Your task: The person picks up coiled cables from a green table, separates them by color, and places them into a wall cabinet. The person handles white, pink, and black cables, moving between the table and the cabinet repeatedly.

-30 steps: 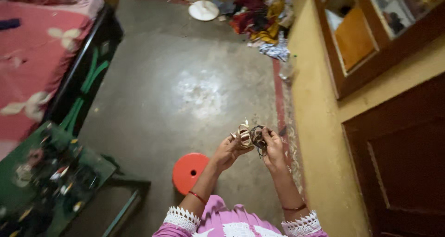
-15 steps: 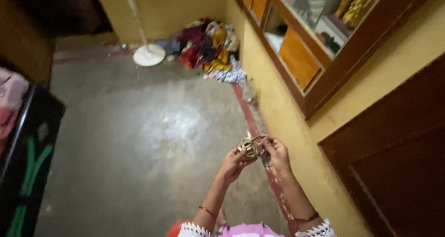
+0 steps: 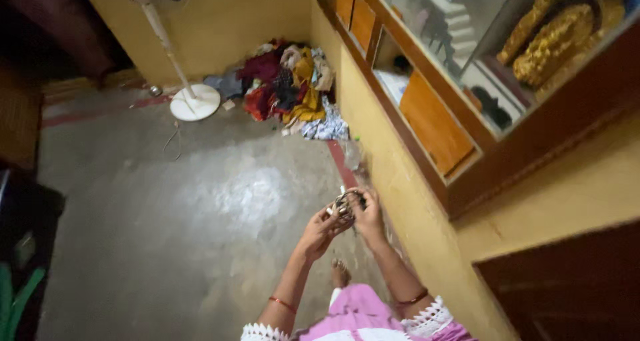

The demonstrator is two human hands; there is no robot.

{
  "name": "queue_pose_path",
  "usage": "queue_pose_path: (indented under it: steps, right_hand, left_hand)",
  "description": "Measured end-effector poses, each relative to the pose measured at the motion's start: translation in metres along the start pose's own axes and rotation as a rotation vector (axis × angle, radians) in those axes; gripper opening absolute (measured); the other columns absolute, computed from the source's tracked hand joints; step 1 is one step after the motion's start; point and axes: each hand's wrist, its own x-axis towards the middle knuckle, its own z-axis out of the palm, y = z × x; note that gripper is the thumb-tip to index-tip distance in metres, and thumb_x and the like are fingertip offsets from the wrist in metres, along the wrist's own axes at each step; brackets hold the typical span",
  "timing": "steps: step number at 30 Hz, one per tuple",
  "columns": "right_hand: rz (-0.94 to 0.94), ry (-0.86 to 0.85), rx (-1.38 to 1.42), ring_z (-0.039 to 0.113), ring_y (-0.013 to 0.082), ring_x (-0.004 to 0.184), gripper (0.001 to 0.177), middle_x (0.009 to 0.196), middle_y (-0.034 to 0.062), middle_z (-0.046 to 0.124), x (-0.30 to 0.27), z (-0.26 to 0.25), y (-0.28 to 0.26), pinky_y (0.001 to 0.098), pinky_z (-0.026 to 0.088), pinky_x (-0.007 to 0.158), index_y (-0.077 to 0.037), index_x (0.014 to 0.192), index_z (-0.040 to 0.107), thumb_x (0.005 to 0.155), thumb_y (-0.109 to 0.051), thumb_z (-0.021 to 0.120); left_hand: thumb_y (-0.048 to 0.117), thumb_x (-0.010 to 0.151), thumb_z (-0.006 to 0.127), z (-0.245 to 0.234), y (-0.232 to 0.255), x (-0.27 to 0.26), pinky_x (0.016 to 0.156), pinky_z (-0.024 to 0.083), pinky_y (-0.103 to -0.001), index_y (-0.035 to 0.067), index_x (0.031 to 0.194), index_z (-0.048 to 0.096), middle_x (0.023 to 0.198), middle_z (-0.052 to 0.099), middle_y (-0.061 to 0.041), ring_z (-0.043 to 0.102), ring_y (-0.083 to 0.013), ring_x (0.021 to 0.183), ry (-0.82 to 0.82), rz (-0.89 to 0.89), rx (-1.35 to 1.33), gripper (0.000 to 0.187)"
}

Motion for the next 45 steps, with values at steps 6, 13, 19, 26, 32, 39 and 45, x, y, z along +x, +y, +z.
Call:
queue_pose_path:
  steps: [6, 13, 19, 26, 32, 39, 45]
  right_hand:
    - [-0.173, 0.002, -0.089, 0.062, 0.0278, 0.107, 0.024, 0.111, 0.0135, 0.064, 0.125, 0.049, 0.068, 0.0381, 0.05, 0.093, -0.004, 0.106, 0.071, 0.097, -0.025, 0.069]
    - [-0.16, -0.148, -0.011, 0.061, 0.0288, 0.117, 0.026, 0.122, 0.015, 0.063, 0.251, 0.058, 0.132, 0.0382, 0.048, 0.101, -0.001, 0.116, 0.066, 0.104, -0.024, 0.06]
    - [0.151, -0.27, 0.185, 0.064, 0.0194, 0.111, 0.034, 0.118, 0.0102, 0.069, 0.322, 0.088, 0.191, 0.033, 0.052, 0.1, -0.005, 0.128, 0.062, 0.106, -0.03, 0.054]
    - [0.435, -0.08, 0.568, 0.062, 0.0147, 0.117, 0.044, 0.126, 0.0064, 0.065, 0.409, 0.106, 0.187, 0.0312, 0.05, 0.099, -0.007, 0.138, 0.048, 0.1, -0.022, 0.062]
    - [0.695, -0.153, 0.912, 0.067, 0.0186, 0.112, 0.043, 0.124, 0.0086, 0.07, 0.469, 0.126, 0.145, 0.0367, 0.054, 0.096, -0.002, 0.138, 0.056, 0.102, -0.024, 0.061]
    - [0.8, -0.093, 0.923, 0.069, 0.0191, 0.107, 0.035, 0.119, 0.006, 0.07, 0.493, 0.156, 0.158, 0.0401, 0.059, 0.091, -0.008, 0.13, 0.058, 0.099, -0.021, 0.063]
    - [0.838, 0.005, 0.766, 0.069, 0.0186, 0.102, 0.03, 0.114, 0.0042, 0.071, 0.504, 0.152, 0.207, 0.0403, 0.058, 0.087, -0.01, 0.124, 0.061, 0.095, -0.015, 0.067]
  left_hand:
    - [0.019, 0.102, 0.064, -0.026, 0.027, 0.113, 0.094, 0.057, -0.039, 0.002, 0.138, 0.056, 0.114, 0.069, -0.006, 0.069, -0.0182, 0.102, 0.085, -0.018, 0.12, 0.041]
    - [0.011, 0.096, 0.072, -0.046, 0.061, 0.245, 0.093, 0.058, -0.037, 0.005, 0.139, 0.059, 0.112, 0.069, -0.005, 0.068, -0.0161, 0.098, 0.084, -0.035, 0.128, 0.045]
    - [0.002, 0.088, 0.073, -0.071, 0.09, 0.34, 0.09, 0.062, -0.037, 0.005, 0.133, 0.063, 0.115, 0.072, -0.005, 0.071, -0.0177, 0.1, 0.154, -0.11, 0.182, 0.046]
    - [0.004, 0.091, 0.073, -0.114, 0.143, 0.452, 0.087, 0.061, -0.035, 0.003, 0.129, 0.067, 0.112, 0.075, -0.004, 0.072, -0.0185, 0.099, 0.044, -0.221, 0.15, 0.038]
    - [0.007, 0.093, 0.072, -0.147, 0.199, 0.523, 0.083, 0.06, -0.033, 0.007, 0.128, 0.068, 0.11, 0.075, -0.003, 0.072, -0.0163, 0.096, 0.024, -0.365, 0.239, 0.035]
    - [0.006, 0.091, 0.07, -0.186, 0.205, 0.584, 0.081, 0.063, -0.034, 0.003, 0.129, 0.064, 0.11, 0.075, -0.008, 0.074, -0.0192, 0.092, -0.009, -0.518, 0.351, 0.039]
    - [0.005, 0.087, 0.076, -0.196, 0.179, 0.642, 0.075, 0.066, -0.042, -0.002, 0.123, 0.049, 0.106, 0.071, -0.015, 0.076, -0.026, 0.088, -0.009, -0.494, 0.615, 0.046]
